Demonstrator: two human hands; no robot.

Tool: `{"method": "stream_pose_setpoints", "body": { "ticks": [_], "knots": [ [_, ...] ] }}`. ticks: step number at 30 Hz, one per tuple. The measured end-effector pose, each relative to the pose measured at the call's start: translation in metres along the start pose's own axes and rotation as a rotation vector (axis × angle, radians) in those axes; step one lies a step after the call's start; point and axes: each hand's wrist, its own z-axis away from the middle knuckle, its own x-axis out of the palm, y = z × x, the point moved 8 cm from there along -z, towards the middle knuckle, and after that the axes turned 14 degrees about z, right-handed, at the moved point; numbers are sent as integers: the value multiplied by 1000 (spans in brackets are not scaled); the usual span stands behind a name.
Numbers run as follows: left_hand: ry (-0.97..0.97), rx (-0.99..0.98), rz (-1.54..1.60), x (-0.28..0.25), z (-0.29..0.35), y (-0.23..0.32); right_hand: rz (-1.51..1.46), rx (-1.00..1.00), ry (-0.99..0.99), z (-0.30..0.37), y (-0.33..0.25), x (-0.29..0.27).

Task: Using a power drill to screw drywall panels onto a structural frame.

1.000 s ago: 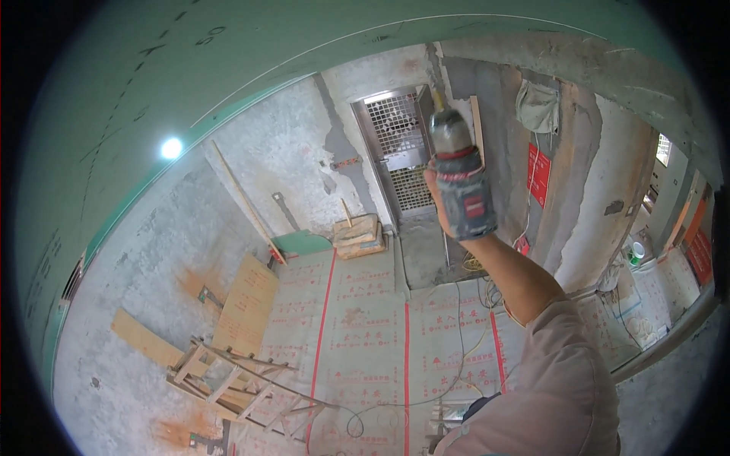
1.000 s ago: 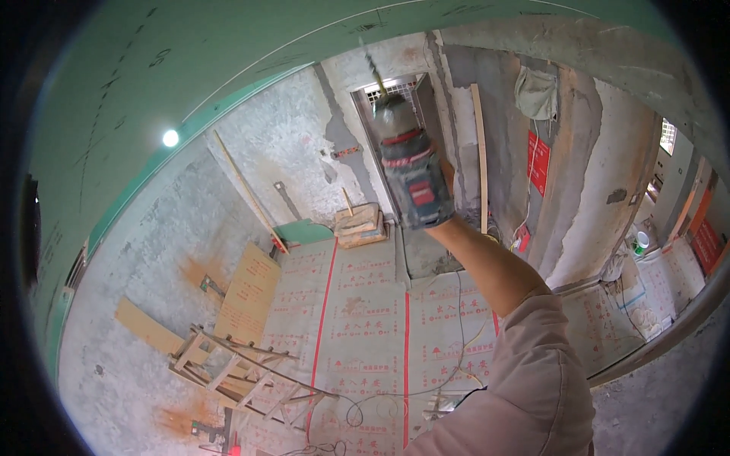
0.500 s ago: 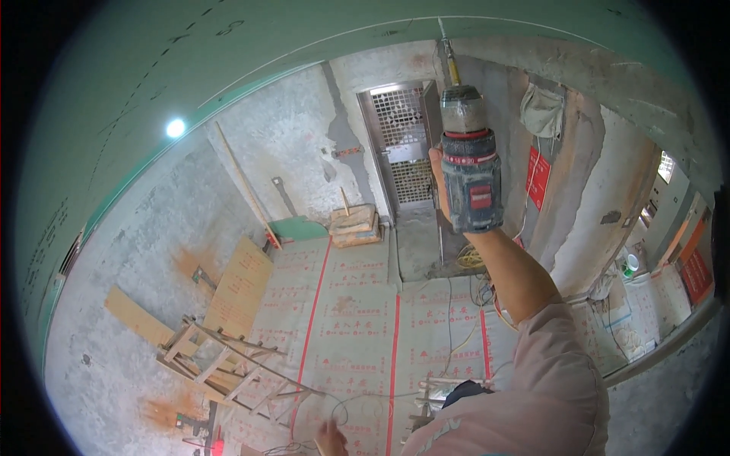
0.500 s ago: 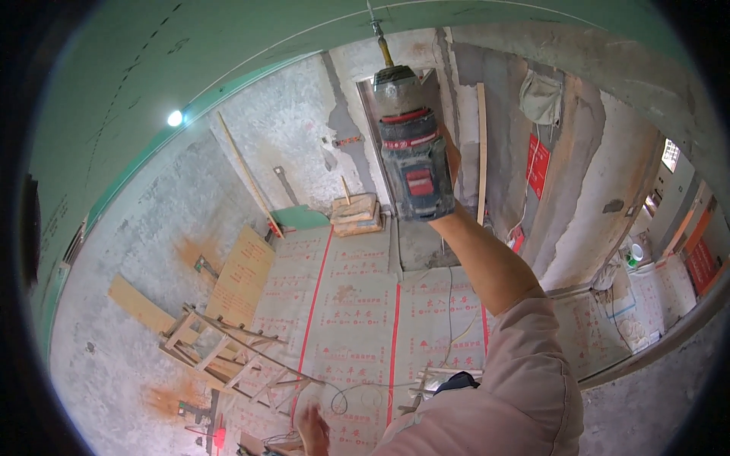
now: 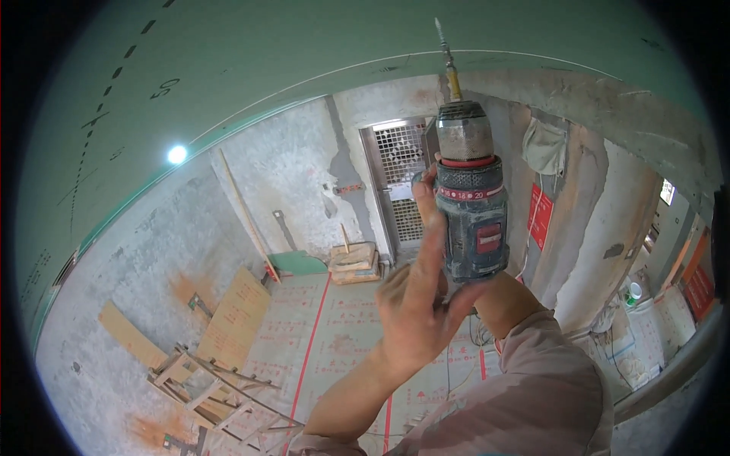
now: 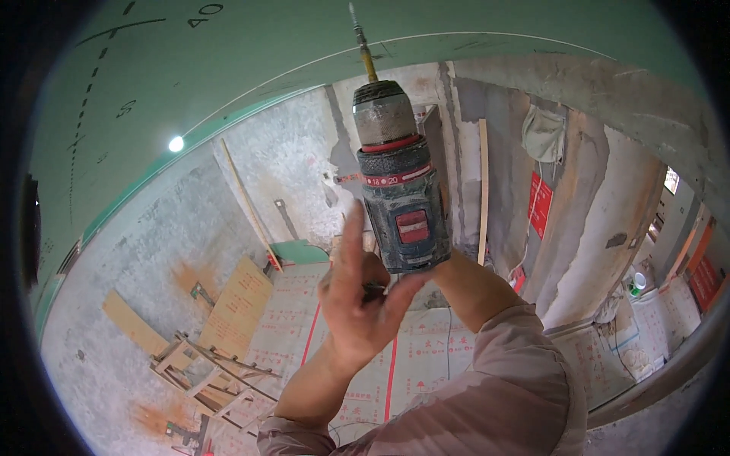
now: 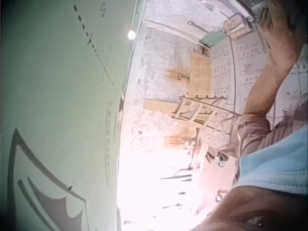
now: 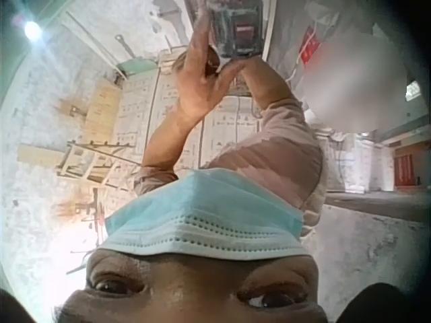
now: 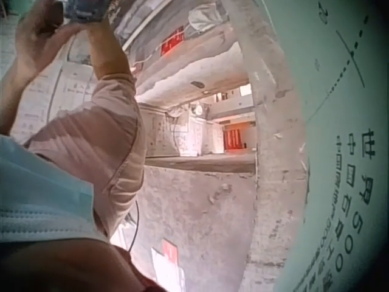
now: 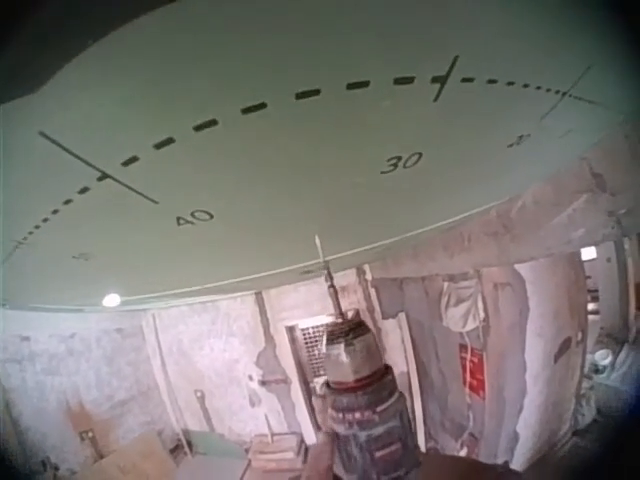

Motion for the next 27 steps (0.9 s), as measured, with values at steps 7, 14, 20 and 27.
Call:
{"method": "stream_pose_setpoints", "body": {
  "ticks": [7,14,20,27],
  "knots": [
    [-36,-36,27,4,0,-6,-144,89,-4,8,15,-3],
    [-36,21,41,9,-3,2,-316,136,-12,7,15,0],
    [-3,18,54,2,2,4,-476,161,-51,6,8,9],
    [9,88,6,1,0,8,-656,189,-119,7,7,18]
  ]
}}
